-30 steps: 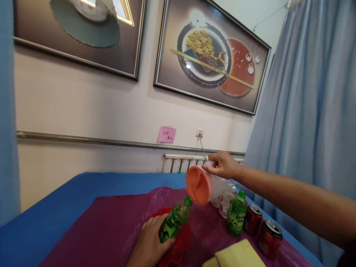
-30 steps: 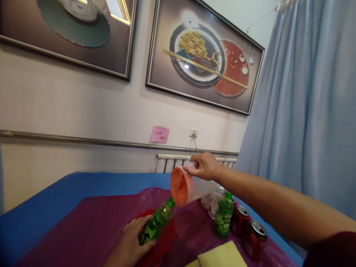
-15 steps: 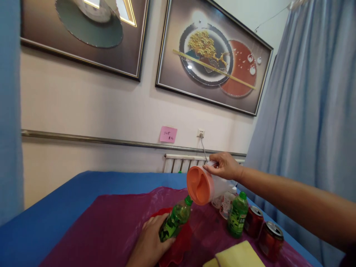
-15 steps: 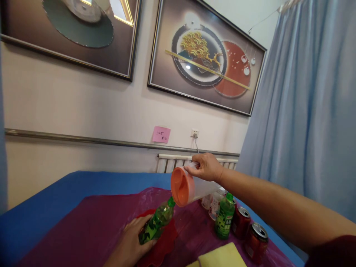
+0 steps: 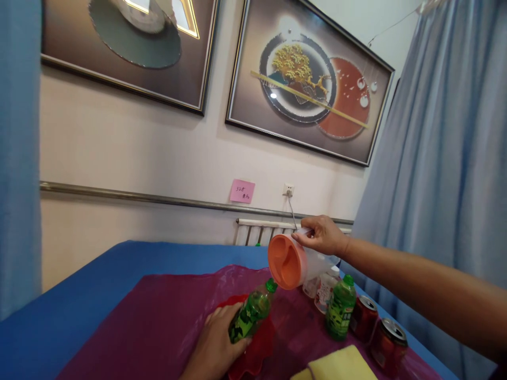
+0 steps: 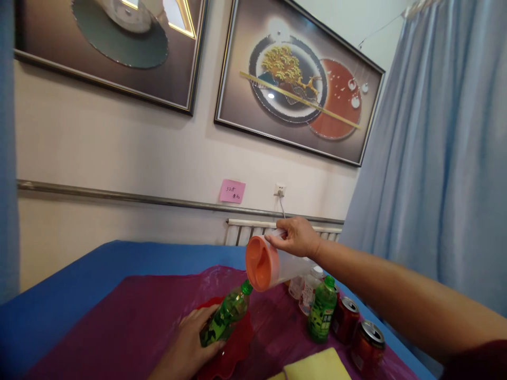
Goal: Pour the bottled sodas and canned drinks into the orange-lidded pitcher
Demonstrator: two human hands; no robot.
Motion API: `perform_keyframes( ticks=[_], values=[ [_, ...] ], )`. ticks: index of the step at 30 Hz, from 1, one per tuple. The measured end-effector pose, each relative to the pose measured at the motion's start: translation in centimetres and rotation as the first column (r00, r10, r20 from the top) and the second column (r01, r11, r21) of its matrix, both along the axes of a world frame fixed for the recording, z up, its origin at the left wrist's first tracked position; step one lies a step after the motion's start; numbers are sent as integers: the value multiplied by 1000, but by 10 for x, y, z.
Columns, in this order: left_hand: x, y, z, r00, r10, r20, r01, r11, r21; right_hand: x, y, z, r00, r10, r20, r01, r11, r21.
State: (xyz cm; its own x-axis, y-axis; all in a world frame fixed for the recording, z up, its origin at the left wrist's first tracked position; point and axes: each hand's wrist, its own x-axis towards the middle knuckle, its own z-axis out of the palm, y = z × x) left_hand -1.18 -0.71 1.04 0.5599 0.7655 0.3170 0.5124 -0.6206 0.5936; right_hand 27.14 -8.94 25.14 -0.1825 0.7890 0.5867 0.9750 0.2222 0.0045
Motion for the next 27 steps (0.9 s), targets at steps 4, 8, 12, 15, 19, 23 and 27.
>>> perform_keyframes(
  ticks=[4,8,12,15,19,23,27],
  values=[
    [0,0,1,1000,-10,-1,10,1000,-7,-1,-1,0,1000,4,0,-4,1000,-2],
    [0,-1,0,1000,-1,9,1,1000,-2,-2,-3,0,1000,12,-14,-12,1000,-1],
    [0,-1,1,1000,-4,19,4,1000,-15,-2,-3,0,1000,17,-9,-17,1000,10],
    [0,-2,1,1000,-2,17,2,1000,-15,-2,-3,-1,1000,18,5,-18,1000,15],
    [0,-1,-1,1000,-10,24,10,1000,-4,-1,-4,-1,1000,18,-1,-18,1000,3],
    [-1,-3,0,999,-12,35,13,1000,-9,-1,-4,-1,1000,22,6,-22,1000,0],
    [-1,-4,4,1000,-3,11,3,999,-32,-1,-4,-1,1000,19,12,-19,1000,7]
  ],
)
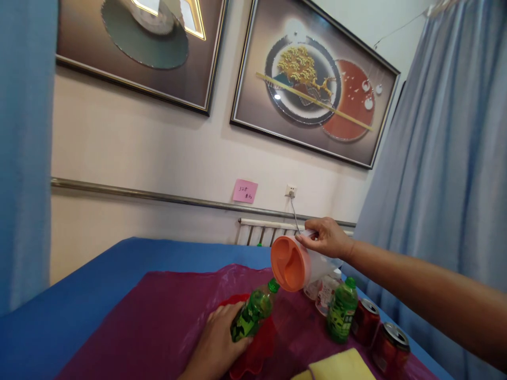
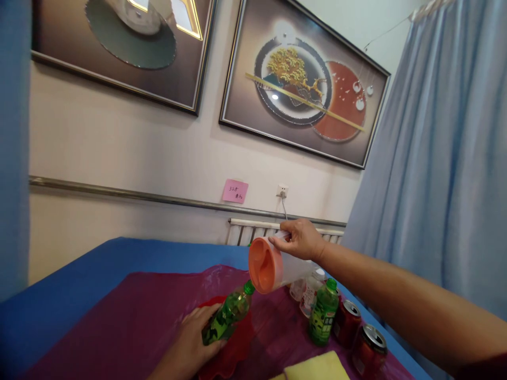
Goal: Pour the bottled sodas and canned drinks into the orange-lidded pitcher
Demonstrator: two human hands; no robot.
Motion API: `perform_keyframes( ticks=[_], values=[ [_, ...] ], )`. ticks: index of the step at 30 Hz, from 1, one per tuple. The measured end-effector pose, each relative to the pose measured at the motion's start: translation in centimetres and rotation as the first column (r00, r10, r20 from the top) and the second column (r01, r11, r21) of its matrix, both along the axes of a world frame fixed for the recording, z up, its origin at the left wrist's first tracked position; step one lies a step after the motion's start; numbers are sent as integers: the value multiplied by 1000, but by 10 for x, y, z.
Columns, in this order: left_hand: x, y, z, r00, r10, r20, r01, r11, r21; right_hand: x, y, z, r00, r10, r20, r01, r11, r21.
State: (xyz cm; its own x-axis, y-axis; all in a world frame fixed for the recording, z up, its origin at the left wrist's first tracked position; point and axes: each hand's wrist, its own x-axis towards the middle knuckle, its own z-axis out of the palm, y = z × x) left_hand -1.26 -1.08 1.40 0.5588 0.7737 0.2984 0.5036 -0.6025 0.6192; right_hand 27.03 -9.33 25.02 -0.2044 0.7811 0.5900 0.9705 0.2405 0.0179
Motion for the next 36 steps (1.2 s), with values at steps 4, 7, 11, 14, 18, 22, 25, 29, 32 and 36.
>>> perform_keyframes(
  ticks=[4,7,11,14,18,22,25,29,32,36],
  values=[
    [0,1,-1,1000,8,-5,-8,1000,-2,1,2,1,1000,-18,5,18,1000,-4],
    [0,1,-1,1000,5,4,-5,1000,-7,2,4,2,1000,-21,3,21,1000,0],
    [-1,-2,1,1000,-7,11,7,1000,-3,2,5,2,1000,-5,4,5,1000,-5],
    [-2,-3,3,1000,2,10,-2,1000,-4,1,4,2,1000,-4,1,4,1000,-11],
    [-1,-2,3,1000,5,4,-5,1000,-23,2,2,2,1000,-12,-11,12,1000,-23],
    [-1,-2,2,1000,-2,5,2,1000,-19,2,1,2,1000,-16,-8,16,1000,-19],
    [-1,-2,2,1000,-6,-1,6,1000,-13,2,1,3,1000,-13,-11,13,1000,-20],
    [-1,-2,2,1000,-4,-1,4,1000,-12,1,2,3,1000,-17,-1,17,1000,-19],
    [-2,-2,1,1000,-8,-3,8,1000,-11,1,2,3,1000,-18,6,18,1000,-18],
    [-2,-1,1,1000,-11,-8,11,1000,-12,1,2,3,1000,-17,13,17,1000,-12]
  ],
)
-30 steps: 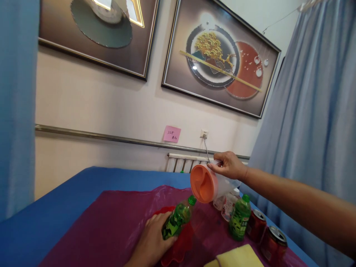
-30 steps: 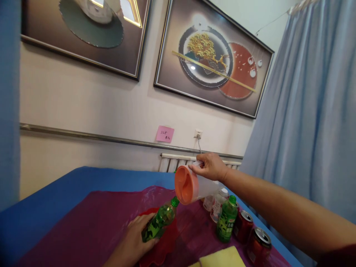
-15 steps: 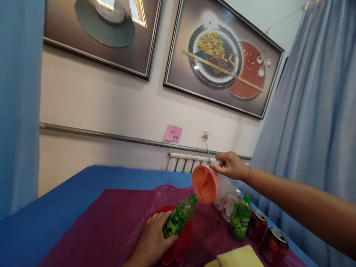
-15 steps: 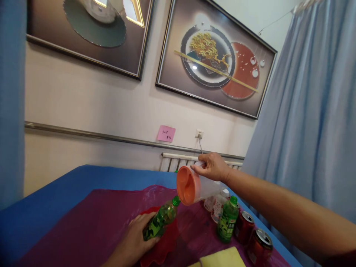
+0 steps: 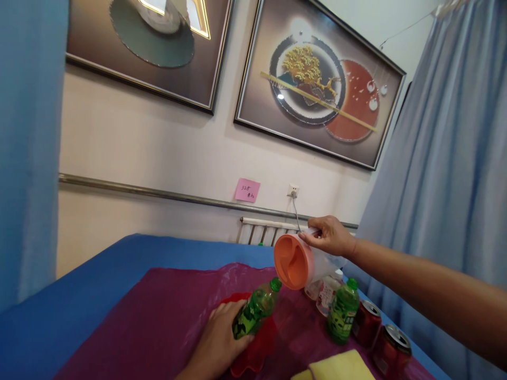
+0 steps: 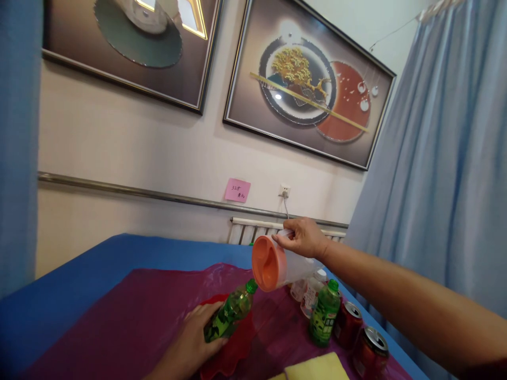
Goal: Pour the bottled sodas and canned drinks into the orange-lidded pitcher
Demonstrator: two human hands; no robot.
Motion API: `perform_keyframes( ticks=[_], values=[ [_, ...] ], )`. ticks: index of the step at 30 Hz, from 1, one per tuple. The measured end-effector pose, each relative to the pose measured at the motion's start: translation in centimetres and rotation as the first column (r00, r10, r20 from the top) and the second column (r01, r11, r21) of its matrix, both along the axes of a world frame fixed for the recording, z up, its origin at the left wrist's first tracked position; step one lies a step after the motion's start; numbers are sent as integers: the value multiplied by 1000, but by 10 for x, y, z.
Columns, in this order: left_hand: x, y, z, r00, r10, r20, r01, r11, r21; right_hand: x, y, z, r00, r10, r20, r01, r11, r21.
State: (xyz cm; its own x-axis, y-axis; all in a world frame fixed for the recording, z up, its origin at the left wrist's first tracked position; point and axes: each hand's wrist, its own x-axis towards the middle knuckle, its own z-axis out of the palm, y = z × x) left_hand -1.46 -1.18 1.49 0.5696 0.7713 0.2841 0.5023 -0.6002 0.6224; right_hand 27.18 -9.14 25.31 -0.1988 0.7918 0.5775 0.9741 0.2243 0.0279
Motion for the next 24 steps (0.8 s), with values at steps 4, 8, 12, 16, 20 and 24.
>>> perform_keyframes(
  ticks=[4,8,12,16,20,24],
  values=[
    [0,-1,1,1000,-1,1,1,1000,-4,1,0,-2,1000,4,-6,-4,1000,-6],
    [0,0,0,1000,4,-6,-5,1000,-3,0,-1,-4,1000,2,-5,-2,1000,-7],
    [0,-1,1,1000,2,-6,-2,1000,-4,0,-1,-4,1000,3,0,-3,1000,-11],
    [0,-2,4,1000,-6,-2,6,1000,-18,0,1,-3,1000,7,9,-7,1000,-13],
    [0,-3,5,1000,2,0,-2,1000,-24,0,3,-5,1000,17,-13,-17,1000,-20],
    [0,-2,3,1000,-2,-7,2,1000,-8,0,2,-5,1000,23,-17,-24,1000,-20]
  ],
)
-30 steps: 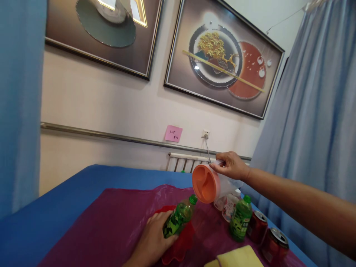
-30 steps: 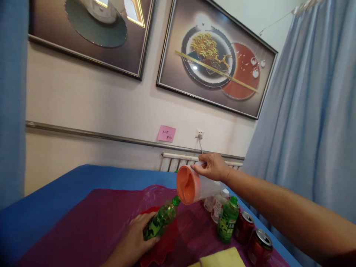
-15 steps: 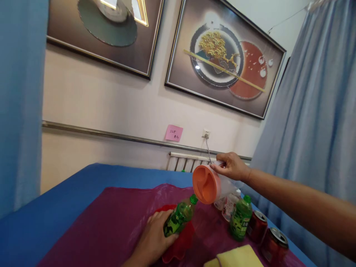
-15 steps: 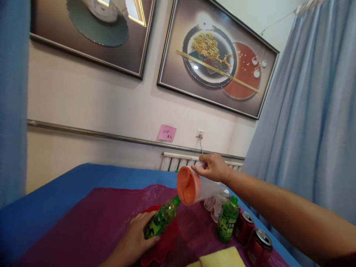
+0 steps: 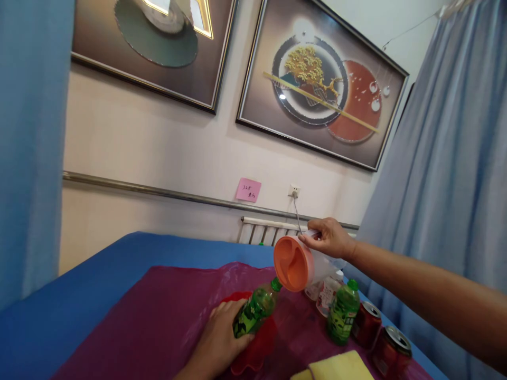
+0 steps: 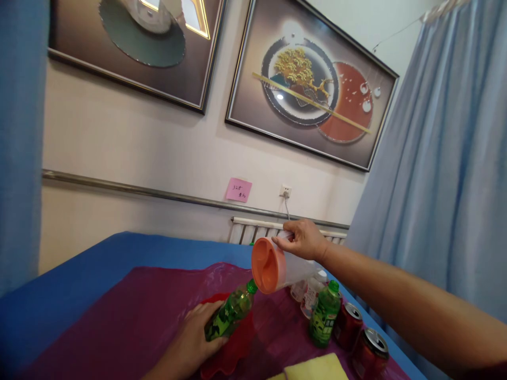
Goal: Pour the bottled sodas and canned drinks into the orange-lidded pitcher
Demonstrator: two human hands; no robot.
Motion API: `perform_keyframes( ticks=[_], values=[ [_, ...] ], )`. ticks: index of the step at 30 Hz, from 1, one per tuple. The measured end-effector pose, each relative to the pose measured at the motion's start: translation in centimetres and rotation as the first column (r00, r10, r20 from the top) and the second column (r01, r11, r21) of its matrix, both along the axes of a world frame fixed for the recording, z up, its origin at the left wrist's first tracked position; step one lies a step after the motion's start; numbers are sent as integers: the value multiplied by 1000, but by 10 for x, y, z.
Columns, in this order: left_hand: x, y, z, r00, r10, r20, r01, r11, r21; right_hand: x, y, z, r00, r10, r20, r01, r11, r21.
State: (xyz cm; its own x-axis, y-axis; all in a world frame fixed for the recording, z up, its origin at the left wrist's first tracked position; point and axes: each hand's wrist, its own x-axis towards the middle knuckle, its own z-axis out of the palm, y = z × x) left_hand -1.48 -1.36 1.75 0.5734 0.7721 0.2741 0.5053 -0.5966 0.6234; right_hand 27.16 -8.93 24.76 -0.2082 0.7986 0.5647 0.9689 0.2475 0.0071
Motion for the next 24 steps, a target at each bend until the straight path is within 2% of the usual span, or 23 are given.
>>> perform_keyframes(
  ticks=[11,24],
  values=[
    [0,-2,3,1000,7,-5,-7,1000,-3,1,-1,0,1000,4,6,-4,1000,10],
    [0,2,-4,999,1,41,-1,1000,-5,1,-4,0,1000,16,11,-16,1000,16]
  ],
)
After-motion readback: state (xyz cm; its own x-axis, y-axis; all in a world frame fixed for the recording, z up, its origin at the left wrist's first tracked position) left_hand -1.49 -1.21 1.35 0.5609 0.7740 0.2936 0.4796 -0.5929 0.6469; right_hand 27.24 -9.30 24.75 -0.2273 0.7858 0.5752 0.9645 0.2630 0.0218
